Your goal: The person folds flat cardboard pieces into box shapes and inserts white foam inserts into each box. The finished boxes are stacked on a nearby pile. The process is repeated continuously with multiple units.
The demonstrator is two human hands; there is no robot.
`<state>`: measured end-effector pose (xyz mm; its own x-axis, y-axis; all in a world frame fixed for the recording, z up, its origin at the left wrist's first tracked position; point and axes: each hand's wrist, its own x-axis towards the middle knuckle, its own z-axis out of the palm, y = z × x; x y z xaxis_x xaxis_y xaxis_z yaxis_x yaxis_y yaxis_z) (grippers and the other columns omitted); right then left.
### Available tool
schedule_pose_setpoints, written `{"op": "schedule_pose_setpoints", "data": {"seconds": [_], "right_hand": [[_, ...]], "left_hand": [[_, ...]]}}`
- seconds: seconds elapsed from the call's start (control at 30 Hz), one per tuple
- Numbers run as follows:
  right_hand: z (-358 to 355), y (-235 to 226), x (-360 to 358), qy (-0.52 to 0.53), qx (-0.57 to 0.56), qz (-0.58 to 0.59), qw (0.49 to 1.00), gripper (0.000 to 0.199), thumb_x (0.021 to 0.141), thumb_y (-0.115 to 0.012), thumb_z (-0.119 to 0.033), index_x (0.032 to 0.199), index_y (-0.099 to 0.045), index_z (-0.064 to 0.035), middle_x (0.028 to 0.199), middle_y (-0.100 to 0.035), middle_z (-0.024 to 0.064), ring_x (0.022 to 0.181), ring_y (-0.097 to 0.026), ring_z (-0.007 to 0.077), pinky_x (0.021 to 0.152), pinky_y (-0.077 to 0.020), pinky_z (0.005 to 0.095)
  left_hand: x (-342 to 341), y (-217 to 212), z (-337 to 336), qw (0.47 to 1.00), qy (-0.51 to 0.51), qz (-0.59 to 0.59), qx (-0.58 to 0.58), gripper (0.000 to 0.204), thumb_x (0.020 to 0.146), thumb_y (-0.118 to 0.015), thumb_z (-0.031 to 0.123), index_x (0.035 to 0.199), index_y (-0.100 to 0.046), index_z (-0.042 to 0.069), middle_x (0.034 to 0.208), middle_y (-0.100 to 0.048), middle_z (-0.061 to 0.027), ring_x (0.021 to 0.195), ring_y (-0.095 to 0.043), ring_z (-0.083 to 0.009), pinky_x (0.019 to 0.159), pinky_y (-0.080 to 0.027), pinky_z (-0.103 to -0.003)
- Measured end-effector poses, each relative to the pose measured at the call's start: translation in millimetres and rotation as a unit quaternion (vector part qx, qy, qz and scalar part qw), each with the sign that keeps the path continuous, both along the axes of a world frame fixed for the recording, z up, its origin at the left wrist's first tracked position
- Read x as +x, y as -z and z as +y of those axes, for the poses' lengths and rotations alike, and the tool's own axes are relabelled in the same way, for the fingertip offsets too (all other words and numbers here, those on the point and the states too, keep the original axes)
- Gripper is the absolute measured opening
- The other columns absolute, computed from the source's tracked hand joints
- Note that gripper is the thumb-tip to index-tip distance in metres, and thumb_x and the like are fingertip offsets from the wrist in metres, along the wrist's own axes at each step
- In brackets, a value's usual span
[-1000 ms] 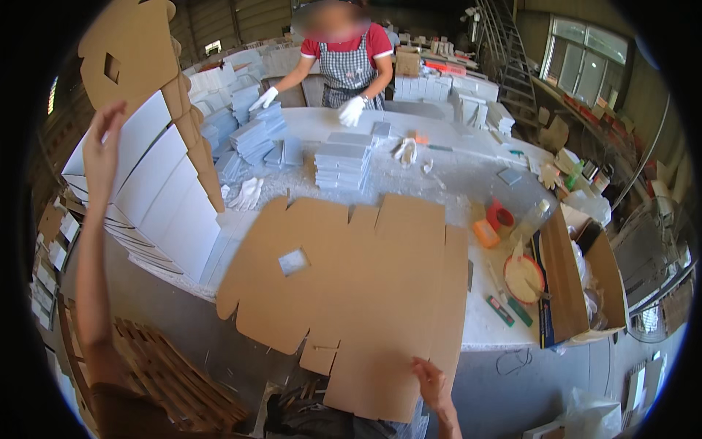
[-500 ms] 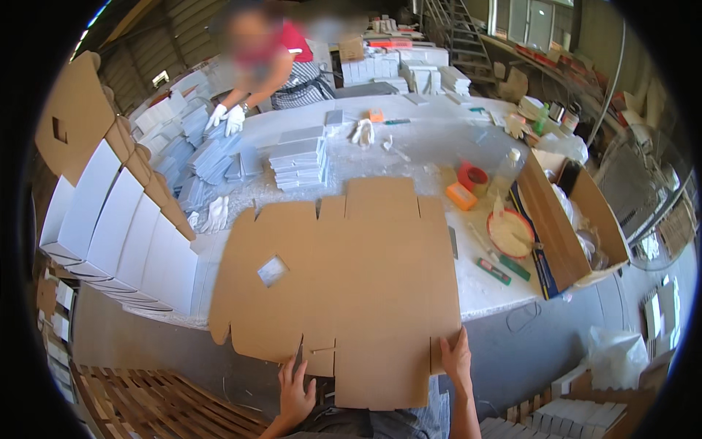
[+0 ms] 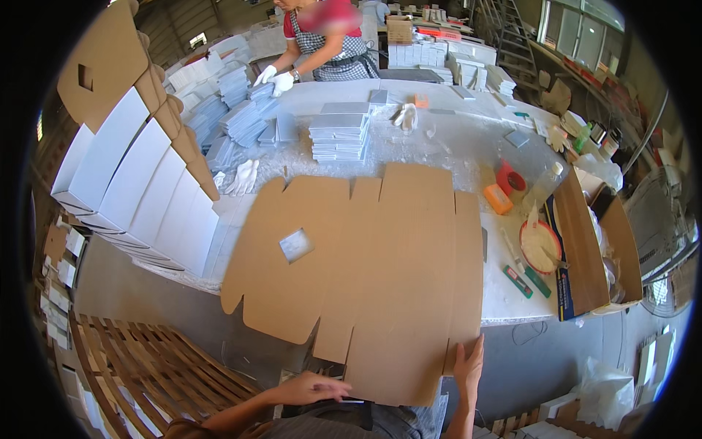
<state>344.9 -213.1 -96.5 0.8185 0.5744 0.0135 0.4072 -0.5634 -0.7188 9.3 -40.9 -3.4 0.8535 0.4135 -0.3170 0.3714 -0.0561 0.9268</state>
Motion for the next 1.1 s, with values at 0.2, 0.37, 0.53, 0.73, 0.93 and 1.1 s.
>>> {"op": "schedule_pose_setpoints", "data": {"seconds": [0.2, 0.37, 0.53, 0.73, 0.93, 1.1], "right_hand": [[8.6, -14.0, -5.6, 0.008, -0.057, -0.003, 0.998, 0.066, 0.09, -0.056, -0.026, 0.137, -0.026, 0.0091, 0.134, -0.037, 0.0333, 0.124, -0.038, 0.0458, 0.103, -0.0326, 0.0455], [10.1, -17.4, -4.3, 0.006, -0.045, 0.049, 0.998, 0.067, 0.09, -0.056, -0.028, 0.137, -0.027, 0.0089, 0.135, -0.036, 0.0329, 0.126, -0.036, 0.0442, 0.104, -0.0319, 0.0438], [6.5, -23.3, -2.6, -0.005, -0.025, 0.072, 0.997, 0.066, 0.09, -0.055, -0.028, 0.137, -0.028, 0.0093, 0.135, -0.038, 0.0325, 0.126, -0.038, 0.0433, 0.104, -0.033, 0.0428], [12.3, -45.3, -7.0, 0.006, -0.058, 0.114, 0.992, 0.066, 0.091, -0.054, -0.028, 0.138, -0.026, 0.0082, 0.135, -0.038, 0.0319, 0.126, -0.038, 0.0434, 0.103, -0.0334, 0.042], [10.3, -41.7, -7.4, -0.003, -0.035, 0.1, 0.994, 0.065, 0.091, -0.055, -0.028, 0.137, -0.028, 0.0088, 0.134, -0.039, 0.0322, 0.125, -0.039, 0.044, 0.103, -0.034, 0.0417], [7.6, -33.9, -6.9, 0.015, -0.001, 0.048, 0.999, 0.059, 0.089, -0.057, -0.025, 0.132, -0.035, 0.0092, 0.129, -0.044, 0.0315, 0.121, -0.042, 0.0439, 0.1, -0.0365, 0.0433]], "left_hand": [[-57.5, 81.7, 8.5, 0.804, -0.581, -0.108, 0.07, 0.034, 0.088, -0.058, 0.01, 0.12, -0.048, 0.008, 0.114, -0.056, -0.007, 0.1, -0.057, -0.0175, 0.079, -0.048, -0.032], [-36.6, 50.2, 29.7, 0.764, -0.596, -0.158, -0.191, 0.04, 0.088, -0.055, 0.007, 0.126, -0.042, 0.008, 0.124, -0.048, -0.0035, 0.115, -0.046, -0.0174, 0.097, -0.038, -0.041], [-33.5, 23.9, 35.1, 0.787, -0.55, -0.143, -0.24, 0.034, 0.089, -0.05, 0.007, 0.123, -0.047, 0.007, 0.123, -0.048, -0.0021, 0.118, -0.043, -0.0171, 0.102, -0.032, -0.043], [-32.8, 7.3, 31.1, 0.759, -0.582, -0.148, -0.253, 0.027, 0.089, -0.052, 0.013, 0.115, -0.051, 0.004, 0.118, -0.052, -0.0059, 0.117, -0.045, -0.0217, 0.105, -0.032, -0.044], [-46.6, 36.6, 41.9, 0.672, -0.592, -0.325, -0.303, 0.024, 0.087, -0.058, 0.016, 0.107, -0.053, 0.003, 0.109, -0.056, -0.0055, 0.107, -0.051, -0.0214, 0.101, -0.037, -0.038], [-11.3, 2.4, 53.3, 0.647, -0.55, -0.364, -0.383, 0.025, 0.089, -0.061, 0.021, 0.106, -0.054, 0.004, 0.105, -0.058, -0.0037, 0.098, -0.053, -0.0195, 0.091, -0.045, -0.035]]}}
